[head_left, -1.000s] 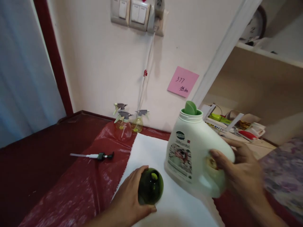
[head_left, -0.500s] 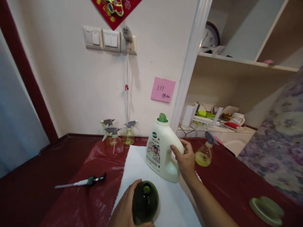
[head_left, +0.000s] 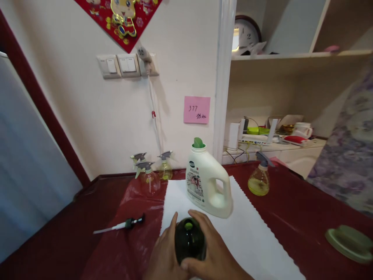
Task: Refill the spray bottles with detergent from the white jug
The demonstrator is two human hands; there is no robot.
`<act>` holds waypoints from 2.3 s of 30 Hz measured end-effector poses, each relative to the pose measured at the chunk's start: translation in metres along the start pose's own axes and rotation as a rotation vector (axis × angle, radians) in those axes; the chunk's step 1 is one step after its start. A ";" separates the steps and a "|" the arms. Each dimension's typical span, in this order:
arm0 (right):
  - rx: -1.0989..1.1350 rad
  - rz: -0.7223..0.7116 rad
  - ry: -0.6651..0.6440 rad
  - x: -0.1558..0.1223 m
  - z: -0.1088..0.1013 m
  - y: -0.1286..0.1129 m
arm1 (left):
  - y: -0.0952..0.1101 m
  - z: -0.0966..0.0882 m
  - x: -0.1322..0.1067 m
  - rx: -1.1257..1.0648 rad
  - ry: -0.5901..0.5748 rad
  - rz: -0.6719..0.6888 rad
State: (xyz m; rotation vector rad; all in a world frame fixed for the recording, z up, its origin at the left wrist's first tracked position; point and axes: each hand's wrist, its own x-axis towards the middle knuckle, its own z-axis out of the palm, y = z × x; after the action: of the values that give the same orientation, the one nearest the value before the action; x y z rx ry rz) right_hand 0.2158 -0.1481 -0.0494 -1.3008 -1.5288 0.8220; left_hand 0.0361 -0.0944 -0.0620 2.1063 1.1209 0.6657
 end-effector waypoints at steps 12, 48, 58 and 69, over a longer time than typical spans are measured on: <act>0.040 0.125 0.044 -0.009 0.021 0.024 | -0.028 -0.134 0.005 0.754 0.079 -0.181; 0.007 0.031 0.000 -0.002 0.009 0.010 | 0.039 -0.023 0.012 -0.390 0.106 -0.040; 0.031 0.021 0.012 -0.003 0.008 0.006 | 0.021 -0.020 0.011 -0.360 0.082 0.021; -0.008 0.017 0.016 -0.003 0.012 0.012 | 0.032 -0.022 0.015 -0.428 0.161 0.003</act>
State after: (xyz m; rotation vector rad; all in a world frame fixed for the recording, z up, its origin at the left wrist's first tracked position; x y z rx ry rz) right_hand 0.2085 -0.1473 -0.0653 -1.3250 -1.5118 0.8146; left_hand 0.0456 -0.0881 -0.0218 1.7131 0.9567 0.9944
